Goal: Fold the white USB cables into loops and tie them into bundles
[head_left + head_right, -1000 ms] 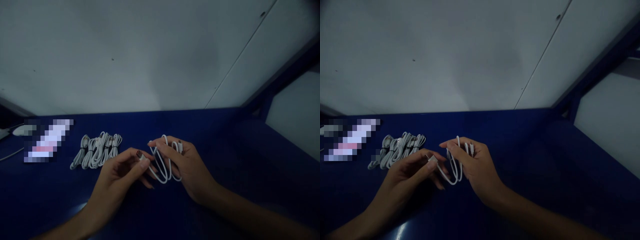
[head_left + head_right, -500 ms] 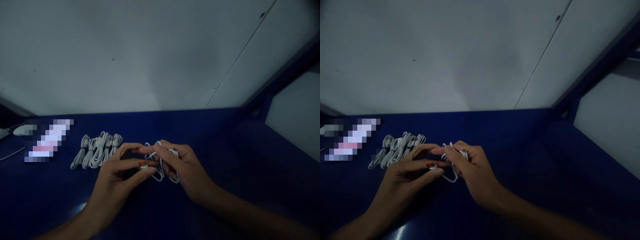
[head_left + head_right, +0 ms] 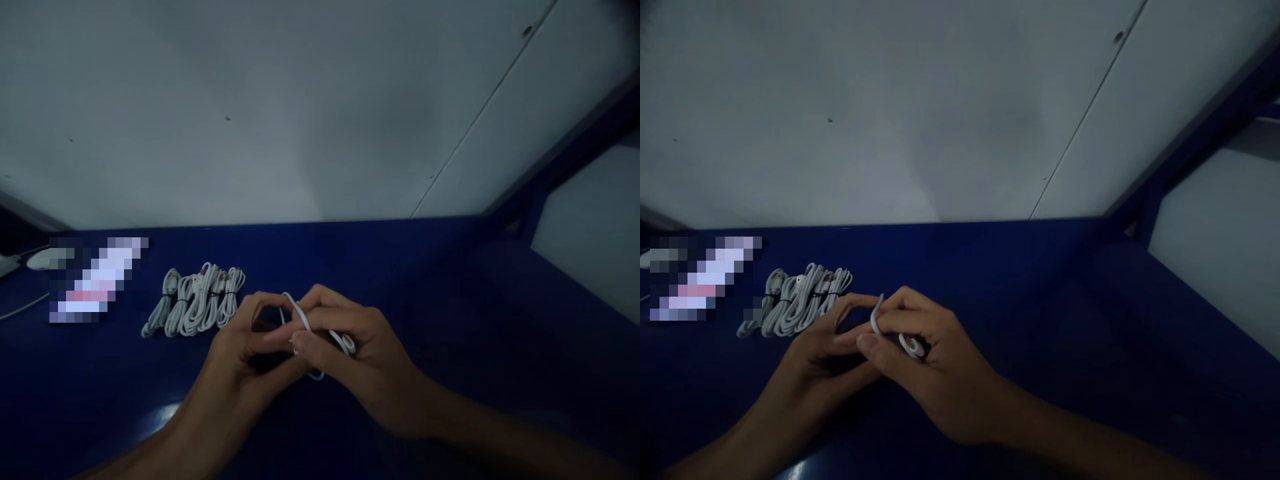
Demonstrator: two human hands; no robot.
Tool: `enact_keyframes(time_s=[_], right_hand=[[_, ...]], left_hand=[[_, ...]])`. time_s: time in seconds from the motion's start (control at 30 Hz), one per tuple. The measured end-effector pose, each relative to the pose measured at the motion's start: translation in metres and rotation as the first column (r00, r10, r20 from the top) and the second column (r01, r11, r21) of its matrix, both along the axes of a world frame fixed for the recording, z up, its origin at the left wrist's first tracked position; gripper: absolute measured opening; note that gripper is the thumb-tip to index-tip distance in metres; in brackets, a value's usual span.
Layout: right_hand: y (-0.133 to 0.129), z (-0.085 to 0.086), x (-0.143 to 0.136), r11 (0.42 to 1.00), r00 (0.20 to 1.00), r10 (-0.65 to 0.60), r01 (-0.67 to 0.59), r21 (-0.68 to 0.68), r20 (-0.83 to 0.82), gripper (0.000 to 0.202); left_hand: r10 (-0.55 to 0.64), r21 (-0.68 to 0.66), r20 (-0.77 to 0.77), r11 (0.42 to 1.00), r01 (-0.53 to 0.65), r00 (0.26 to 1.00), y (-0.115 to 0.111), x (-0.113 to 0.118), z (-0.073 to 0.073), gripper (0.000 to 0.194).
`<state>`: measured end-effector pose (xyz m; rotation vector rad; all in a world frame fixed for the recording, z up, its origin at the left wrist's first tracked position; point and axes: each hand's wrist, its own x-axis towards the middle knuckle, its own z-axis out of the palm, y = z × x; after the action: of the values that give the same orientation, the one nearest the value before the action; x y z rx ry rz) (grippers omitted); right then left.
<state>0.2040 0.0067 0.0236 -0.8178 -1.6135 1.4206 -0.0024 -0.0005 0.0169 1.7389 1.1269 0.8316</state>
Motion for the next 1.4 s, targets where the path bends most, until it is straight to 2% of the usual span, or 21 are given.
enact_keyframes(time_s=[0.1,0.3,0.47,0.53,0.63,0.73,0.87,0.97,1.1,1.17,1.4], right_hand=[[0.001,0.000,0.002,1.000,1.000,0.004,-0.004,-0.003,-0.011,0.022],[0.003,0.000,0.000,1.000,0.999,-0.009,0.010,-0.006,0.040,0.022],[0.002,-0.002,-0.005,0.998,0.997,-0.069,0.069,-0.011,0.021,0.019],[0.001,-0.002,-0.007,0.996,0.996,-0.083,0.083,-0.026,0.024,0.018],[-0.001,-0.003,-0.009,0.992,0.993,-0.113,0.113,-0.051,0.019,0.016],[-0.003,-0.004,-0.011,0.985,0.988,-0.151,0.152,-0.084,0.010,0.018],[-0.001,-0.005,-0.011,0.968,0.977,-0.214,0.214,-0.132,0.015,0.020],[0.003,-0.004,-0.010,0.961,0.971,-0.239,0.239,-0.141,0.021,0.022],[0.007,-0.002,-0.009,0.956,0.975,-0.224,0.216,-0.200,-0.014,0.027],[0.007,-0.002,-0.008,0.955,0.974,-0.225,0.216,-0.203,-0.023,0.028],[0.007,-0.005,-0.006,0.962,0.977,-0.209,0.198,-0.190,-0.041,0.019]], left_hand=[[0.027,-0.049,0.063,0.999,-0.024,0.998,0.002,0.001,0.000,0.015],[0.124,-0.070,0.076,0.990,-0.119,0.989,0.008,0.001,0.004,0.030],[0.220,-0.033,0.067,0.975,-0.218,0.973,0.008,-0.002,0.002,0.012],[0.236,-0.001,0.063,0.972,-0.237,0.970,0.008,-0.002,0.001,0.014],[0.243,0.042,0.048,0.969,-0.245,0.969,0.008,-0.003,0.000,0.024],[0.234,0.042,0.069,0.971,-0.237,0.970,0.007,-0.001,-0.001,0.025],[0.237,-0.104,0.205,0.970,-0.219,0.950,0.004,0.000,0.000,0.027],[0.240,-0.165,0.275,0.966,-0.200,0.931,0.003,0.001,0.003,0.019],[0.276,-0.141,0.249,0.959,-0.247,0.928,0.006,0.003,0.006,0.013],[0.259,-0.142,0.236,0.963,-0.231,0.936,0.009,0.005,0.007,0.014],[0.239,-0.150,0.193,0.966,-0.212,0.952,0.012,0.003,0.008,0.011]])
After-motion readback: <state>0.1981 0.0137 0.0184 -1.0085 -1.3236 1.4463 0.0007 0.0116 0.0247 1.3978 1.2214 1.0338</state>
